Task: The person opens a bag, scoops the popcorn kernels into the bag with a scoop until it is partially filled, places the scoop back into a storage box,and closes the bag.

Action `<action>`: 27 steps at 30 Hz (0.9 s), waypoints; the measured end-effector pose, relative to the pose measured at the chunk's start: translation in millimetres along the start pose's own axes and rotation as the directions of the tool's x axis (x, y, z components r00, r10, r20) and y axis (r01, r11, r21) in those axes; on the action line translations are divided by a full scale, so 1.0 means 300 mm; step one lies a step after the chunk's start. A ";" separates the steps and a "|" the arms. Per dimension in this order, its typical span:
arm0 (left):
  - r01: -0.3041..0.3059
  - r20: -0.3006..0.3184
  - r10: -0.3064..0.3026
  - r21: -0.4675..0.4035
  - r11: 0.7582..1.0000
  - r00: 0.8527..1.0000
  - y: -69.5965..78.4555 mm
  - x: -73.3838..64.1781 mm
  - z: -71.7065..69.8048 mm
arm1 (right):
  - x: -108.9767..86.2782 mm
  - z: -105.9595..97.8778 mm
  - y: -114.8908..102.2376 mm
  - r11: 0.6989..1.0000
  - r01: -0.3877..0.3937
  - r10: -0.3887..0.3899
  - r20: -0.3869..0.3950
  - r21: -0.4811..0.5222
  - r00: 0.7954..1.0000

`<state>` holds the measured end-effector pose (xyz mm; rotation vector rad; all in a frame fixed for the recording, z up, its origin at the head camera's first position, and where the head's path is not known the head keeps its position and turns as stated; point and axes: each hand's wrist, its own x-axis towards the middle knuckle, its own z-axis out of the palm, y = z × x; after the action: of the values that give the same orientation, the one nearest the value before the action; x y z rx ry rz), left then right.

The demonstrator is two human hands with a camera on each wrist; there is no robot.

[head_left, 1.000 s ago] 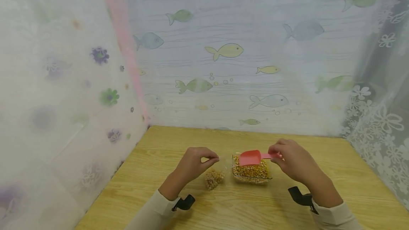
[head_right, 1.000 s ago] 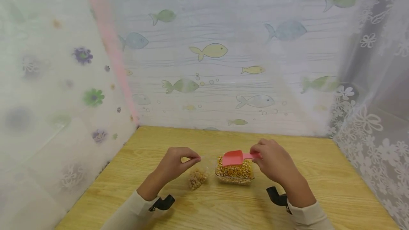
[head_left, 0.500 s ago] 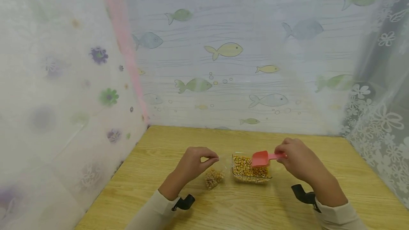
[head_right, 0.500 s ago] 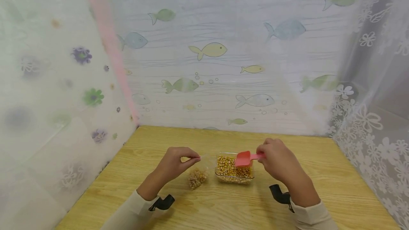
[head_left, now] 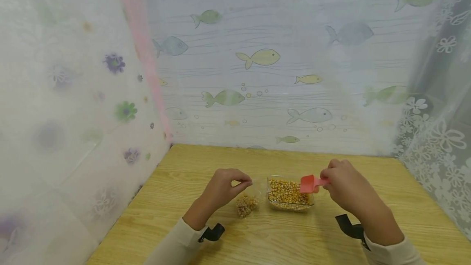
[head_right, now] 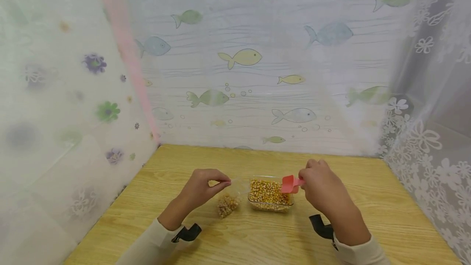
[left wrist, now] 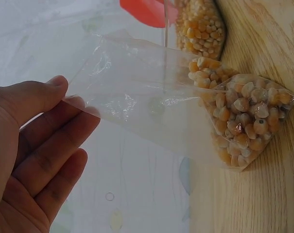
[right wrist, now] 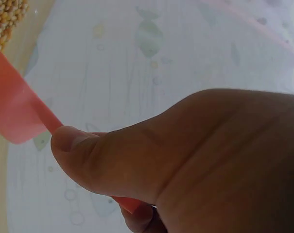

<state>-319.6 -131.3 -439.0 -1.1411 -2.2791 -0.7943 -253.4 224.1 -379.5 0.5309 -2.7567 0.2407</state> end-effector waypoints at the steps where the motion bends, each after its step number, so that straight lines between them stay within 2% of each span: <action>1: -0.002 -0.002 0.002 0.000 1.000 1.000 -0.001 0.000 0.000 | 0.002 0.005 -0.001 1.000 0.005 -0.005 0.000 -0.005 1.000; 7: -0.011 -0.011 0.011 0.006 1.000 1.000 -0.003 -0.002 0.002 | 0.012 0.045 0.009 1.000 0.017 -0.017 0.001 -0.023 1.000; 17: 0.000 0.001 0.000 0.003 1.000 1.000 -0.006 -0.002 0.002 | 0.018 0.078 0.042 0.997 -0.013 0.014 0.010 -0.072 1.000; 23: -0.022 -0.010 0.022 0.012 1.000 1.000 -0.009 0.000 0.003 | 0.027 0.097 0.059 0.998 0.000 0.001 0.013 -0.056 1.000; 27: -0.022 -0.012 0.022 0.017 1.000 1.000 -0.008 0.000 0.001 | 0.036 0.112 0.073 1.000 -0.005 0.005 0.035 -0.001 0.999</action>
<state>-321.7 -132.1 -439.9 -1.1484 -2.2549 -0.7700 -280.8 233.2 -409.6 0.5326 -2.7919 0.2338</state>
